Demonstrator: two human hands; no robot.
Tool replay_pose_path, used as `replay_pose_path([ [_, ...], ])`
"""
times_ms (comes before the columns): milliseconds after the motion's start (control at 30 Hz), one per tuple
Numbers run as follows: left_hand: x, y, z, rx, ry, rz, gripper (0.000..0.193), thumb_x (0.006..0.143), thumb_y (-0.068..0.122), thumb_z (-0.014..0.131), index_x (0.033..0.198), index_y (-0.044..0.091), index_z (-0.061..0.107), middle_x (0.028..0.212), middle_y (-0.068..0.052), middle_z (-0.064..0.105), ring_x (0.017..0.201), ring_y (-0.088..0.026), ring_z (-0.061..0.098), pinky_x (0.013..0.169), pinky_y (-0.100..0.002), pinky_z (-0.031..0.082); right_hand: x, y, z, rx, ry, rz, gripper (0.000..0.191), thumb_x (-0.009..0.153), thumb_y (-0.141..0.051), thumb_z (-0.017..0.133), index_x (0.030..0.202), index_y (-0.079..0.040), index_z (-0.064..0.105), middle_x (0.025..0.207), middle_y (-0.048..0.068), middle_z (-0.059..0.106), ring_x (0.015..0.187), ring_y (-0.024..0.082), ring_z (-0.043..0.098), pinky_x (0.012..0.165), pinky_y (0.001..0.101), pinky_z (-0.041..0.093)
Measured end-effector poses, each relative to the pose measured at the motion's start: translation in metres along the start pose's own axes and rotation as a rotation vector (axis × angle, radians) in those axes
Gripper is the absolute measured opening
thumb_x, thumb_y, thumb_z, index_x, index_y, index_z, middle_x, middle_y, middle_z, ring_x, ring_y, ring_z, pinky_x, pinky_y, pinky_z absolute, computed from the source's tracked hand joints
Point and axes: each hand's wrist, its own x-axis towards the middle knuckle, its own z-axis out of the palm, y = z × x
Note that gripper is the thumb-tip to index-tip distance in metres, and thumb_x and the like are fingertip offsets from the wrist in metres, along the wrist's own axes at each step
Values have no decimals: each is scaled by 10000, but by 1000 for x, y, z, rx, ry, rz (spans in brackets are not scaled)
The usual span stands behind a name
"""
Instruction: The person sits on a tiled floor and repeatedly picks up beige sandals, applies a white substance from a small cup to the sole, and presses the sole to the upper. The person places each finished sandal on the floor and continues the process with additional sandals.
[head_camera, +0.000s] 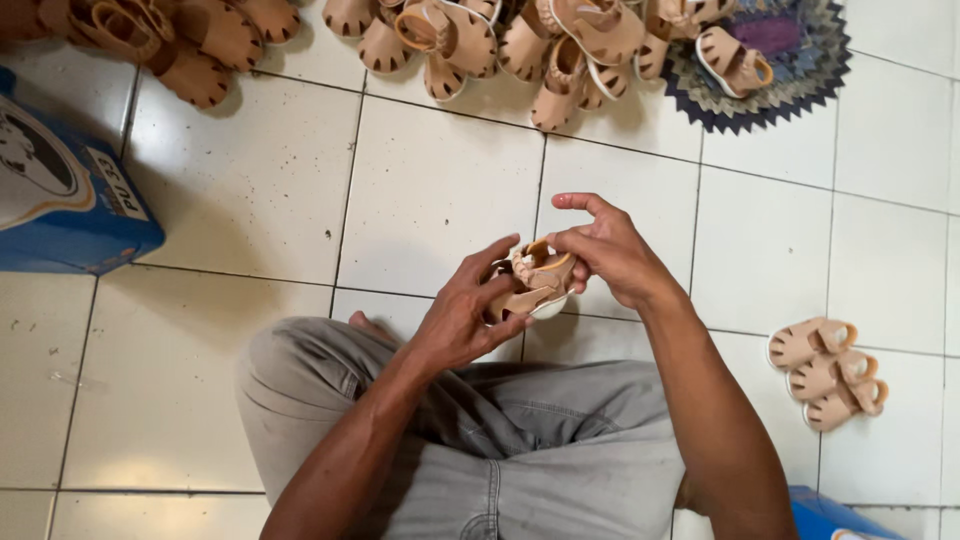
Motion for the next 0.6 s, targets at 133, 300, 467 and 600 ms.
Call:
replay_pose_path([
  [133,-11,7,10,-121,-48,-34,327,947,282,739,1183,56,743,1470,-159,512,1307,-341,527,992,-447,533,-26,11,5,27,75,-88,591,946,-209,689,1450,6,468,826,75,710,656,107,636,570,274,548],
  [300,-14,2,10,-315,-168,-359,323,907,290,734,1104,34,729,1310,-110,623,980,-323,615,784,-424,519,-57,31,18,-261,115,-144,706,888,-167,762,1505,-40,444,838,54,723,832,103,680,812,282,536],
  [467,-15,-1,15,-218,-84,-168,388,842,295,791,1096,14,706,1161,-129,644,941,-250,591,692,-376,528,-52,47,24,-59,154,-154,661,899,-104,740,1493,-12,467,845,57,730,823,103,675,775,265,532],
  [600,-19,-1,14,104,85,159,442,759,278,882,1047,-1,696,1021,-145,670,1015,-312,570,781,-440,497,-40,60,24,37,183,-113,633,884,-83,731,1457,-10,471,847,53,747,778,100,678,695,248,529],
])
